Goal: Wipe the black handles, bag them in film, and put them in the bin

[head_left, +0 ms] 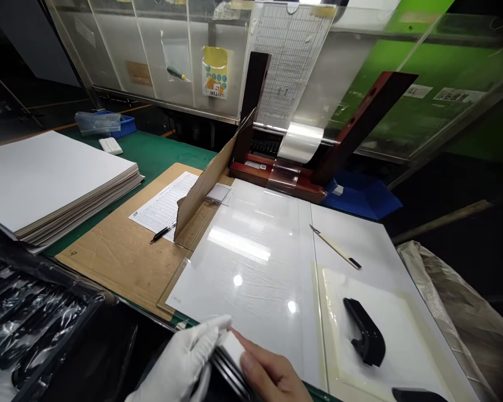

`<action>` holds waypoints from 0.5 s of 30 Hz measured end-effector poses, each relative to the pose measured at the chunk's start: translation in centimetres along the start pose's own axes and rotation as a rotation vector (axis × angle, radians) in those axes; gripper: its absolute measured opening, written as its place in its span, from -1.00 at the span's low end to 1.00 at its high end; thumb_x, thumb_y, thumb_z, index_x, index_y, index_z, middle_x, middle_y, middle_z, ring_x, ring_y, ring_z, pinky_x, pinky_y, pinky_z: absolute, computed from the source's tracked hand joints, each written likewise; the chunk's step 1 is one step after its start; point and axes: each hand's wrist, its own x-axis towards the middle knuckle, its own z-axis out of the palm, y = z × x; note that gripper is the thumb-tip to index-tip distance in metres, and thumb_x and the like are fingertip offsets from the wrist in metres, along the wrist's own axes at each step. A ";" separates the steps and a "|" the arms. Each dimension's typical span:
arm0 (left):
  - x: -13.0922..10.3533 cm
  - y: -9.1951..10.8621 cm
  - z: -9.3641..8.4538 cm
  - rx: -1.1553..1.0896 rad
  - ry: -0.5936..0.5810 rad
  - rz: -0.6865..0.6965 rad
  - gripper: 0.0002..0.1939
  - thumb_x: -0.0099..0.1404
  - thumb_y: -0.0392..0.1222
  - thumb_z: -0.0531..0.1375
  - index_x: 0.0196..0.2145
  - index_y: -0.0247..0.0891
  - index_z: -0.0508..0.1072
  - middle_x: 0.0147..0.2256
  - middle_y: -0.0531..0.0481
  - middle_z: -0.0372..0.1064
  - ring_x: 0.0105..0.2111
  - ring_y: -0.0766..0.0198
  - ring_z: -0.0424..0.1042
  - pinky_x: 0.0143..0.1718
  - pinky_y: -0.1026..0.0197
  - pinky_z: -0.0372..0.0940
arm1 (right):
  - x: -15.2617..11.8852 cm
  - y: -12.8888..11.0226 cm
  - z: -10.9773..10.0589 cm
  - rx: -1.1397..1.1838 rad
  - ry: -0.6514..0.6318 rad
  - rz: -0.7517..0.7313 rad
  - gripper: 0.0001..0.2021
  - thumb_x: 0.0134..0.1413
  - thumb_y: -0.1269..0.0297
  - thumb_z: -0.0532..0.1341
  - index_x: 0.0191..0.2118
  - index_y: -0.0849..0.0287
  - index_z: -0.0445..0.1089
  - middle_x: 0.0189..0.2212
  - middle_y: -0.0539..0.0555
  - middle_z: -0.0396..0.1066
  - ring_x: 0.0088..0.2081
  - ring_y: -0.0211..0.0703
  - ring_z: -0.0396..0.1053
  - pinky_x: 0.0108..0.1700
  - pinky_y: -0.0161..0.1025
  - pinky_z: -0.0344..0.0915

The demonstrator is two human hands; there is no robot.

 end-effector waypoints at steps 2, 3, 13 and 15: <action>0.0 -0.8 0.4 -0.050 0.028 -0.058 -0.48 0.22 0.17 0.32 -0.03 -0.28 0.57 -0.62 0.07 0.40 -0.46 0.17 0.53 -0.35 0.26 0.46 | 0.1 0.3 0.9 -0.014 0.128 -0.024 -0.37 0.12 -0.28 0.21 0.14 0.05 0.45 0.15 0.09 0.42 0.28 0.15 0.26 0.35 0.04 0.09; 0.1 -1.3 0.6 -0.075 0.049 -0.082 -0.47 0.27 0.19 0.26 0.00 -0.29 0.55 -0.63 0.08 0.36 -0.51 0.20 0.50 -0.42 0.28 0.44 | 0.2 0.6 1.6 -0.033 0.225 -0.057 -0.40 0.18 -0.23 0.18 0.18 0.04 0.41 0.18 0.07 0.39 0.29 0.13 0.24 0.34 0.03 0.12; 0.1 -4.5 0.1 -0.152 -0.024 -0.134 -0.73 0.44 -0.04 0.19 -0.08 -0.30 0.46 -0.20 -0.05 0.48 -0.34 0.29 0.49 -0.33 0.19 0.46 | 2.4 3.3 2.3 -0.810 0.542 -0.812 -0.47 0.32 0.42 0.12 0.33 -0.14 0.18 0.35 0.12 0.16 0.28 0.06 0.22 0.09 0.06 0.41; -0.1 -4.8 -0.4 -0.148 -0.046 -0.125 -0.77 0.43 -0.08 0.20 -0.07 -0.26 0.48 -0.10 -0.09 0.47 -0.23 0.23 0.49 -0.22 0.13 0.48 | 2.5 3.2 1.0 -1.025 0.451 -0.940 -0.45 0.27 0.47 0.14 0.30 -0.13 0.23 0.32 0.13 0.20 0.20 0.08 0.29 0.00 0.03 0.43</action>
